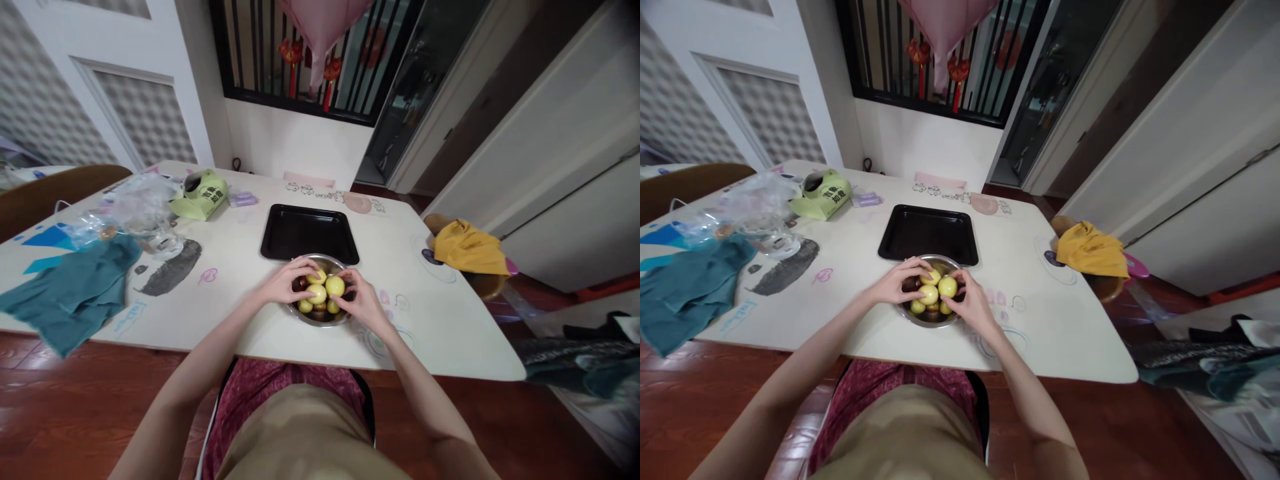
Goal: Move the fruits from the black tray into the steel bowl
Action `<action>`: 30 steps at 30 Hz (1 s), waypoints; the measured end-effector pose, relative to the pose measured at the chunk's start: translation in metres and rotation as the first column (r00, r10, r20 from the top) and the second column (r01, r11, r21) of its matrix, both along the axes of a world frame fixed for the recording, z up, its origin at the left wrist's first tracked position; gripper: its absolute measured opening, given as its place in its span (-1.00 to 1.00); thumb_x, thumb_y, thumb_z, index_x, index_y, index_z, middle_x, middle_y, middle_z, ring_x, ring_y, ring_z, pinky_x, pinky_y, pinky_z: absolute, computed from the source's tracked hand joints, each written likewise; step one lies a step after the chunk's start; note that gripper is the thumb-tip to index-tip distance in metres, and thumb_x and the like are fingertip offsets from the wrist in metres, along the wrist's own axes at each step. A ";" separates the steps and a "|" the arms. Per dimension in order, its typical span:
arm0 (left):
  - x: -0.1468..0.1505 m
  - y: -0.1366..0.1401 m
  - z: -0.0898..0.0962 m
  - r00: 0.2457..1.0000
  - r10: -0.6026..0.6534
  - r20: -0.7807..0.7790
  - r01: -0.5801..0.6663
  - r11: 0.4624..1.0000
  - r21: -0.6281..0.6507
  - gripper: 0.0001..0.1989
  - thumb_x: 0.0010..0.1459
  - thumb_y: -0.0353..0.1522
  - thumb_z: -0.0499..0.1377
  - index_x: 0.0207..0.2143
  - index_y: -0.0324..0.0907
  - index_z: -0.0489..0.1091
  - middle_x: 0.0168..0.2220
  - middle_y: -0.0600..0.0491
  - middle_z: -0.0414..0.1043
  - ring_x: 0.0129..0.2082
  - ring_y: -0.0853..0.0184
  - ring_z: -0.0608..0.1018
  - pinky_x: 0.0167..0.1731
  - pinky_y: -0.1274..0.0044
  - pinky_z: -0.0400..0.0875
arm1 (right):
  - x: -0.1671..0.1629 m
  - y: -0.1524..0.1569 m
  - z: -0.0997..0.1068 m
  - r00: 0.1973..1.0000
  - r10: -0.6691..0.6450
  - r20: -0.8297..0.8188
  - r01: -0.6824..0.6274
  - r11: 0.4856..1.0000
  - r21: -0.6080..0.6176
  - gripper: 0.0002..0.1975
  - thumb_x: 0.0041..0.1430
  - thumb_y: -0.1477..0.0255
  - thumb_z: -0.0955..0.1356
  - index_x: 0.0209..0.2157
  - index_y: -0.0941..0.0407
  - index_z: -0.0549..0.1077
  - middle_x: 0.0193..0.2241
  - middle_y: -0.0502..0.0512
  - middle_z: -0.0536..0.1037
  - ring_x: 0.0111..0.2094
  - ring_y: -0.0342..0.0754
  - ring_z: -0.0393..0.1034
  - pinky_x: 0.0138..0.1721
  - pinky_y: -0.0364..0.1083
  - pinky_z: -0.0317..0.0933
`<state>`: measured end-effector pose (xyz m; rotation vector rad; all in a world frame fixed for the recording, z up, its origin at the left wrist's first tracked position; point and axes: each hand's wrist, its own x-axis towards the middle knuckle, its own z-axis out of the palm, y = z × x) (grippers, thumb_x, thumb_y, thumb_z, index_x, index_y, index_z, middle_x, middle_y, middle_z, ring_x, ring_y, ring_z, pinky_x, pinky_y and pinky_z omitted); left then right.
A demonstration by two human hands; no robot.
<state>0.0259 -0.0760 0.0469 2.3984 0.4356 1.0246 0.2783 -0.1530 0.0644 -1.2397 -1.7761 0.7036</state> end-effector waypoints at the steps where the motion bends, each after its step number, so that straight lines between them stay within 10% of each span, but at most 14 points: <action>1: 0.000 0.000 0.000 1.000 0.002 -0.005 -0.002 1.000 -0.007 -0.64 0.30 -0.11 0.31 -0.01 -0.16 0.54 0.09 -0.18 0.49 0.10 0.06 0.54 0.17 0.22 0.43 | 0.000 0.001 -0.002 1.000 0.003 -0.002 -0.003 1.000 -0.010 -0.61 0.08 0.30 0.51 -0.08 0.05 0.41 -0.10 0.14 0.60 -0.11 0.07 0.56 -0.21 -0.01 0.51; 23: 0.000 -0.002 0.003 0.998 0.008 0.058 -0.008 1.000 -0.010 -0.65 0.37 -0.10 0.23 0.00 -0.16 0.53 0.05 -0.18 0.51 0.07 0.07 0.54 0.13 0.20 0.45 | 0.011 -0.002 -0.005 0.999 0.000 0.043 -0.001 1.000 0.020 -0.59 0.12 0.25 0.58 -0.01 0.04 0.57 -0.01 0.19 0.61 -0.07 0.13 0.58 -0.11 0.09 0.56; 30: -0.002 -0.001 0.004 0.959 0.219 0.181 -0.216 0.976 -0.034 -0.70 0.51 -0.22 0.06 -0.03 -0.15 0.54 -0.02 -0.11 0.57 0.01 0.17 0.57 0.12 0.25 0.43 | 0.022 -0.004 -0.002 0.987 -0.159 0.032 0.151 0.972 0.179 -0.72 0.29 0.20 0.47 -0.06 0.05 0.58 -0.07 0.19 0.63 -0.07 0.12 0.57 -0.09 0.09 0.53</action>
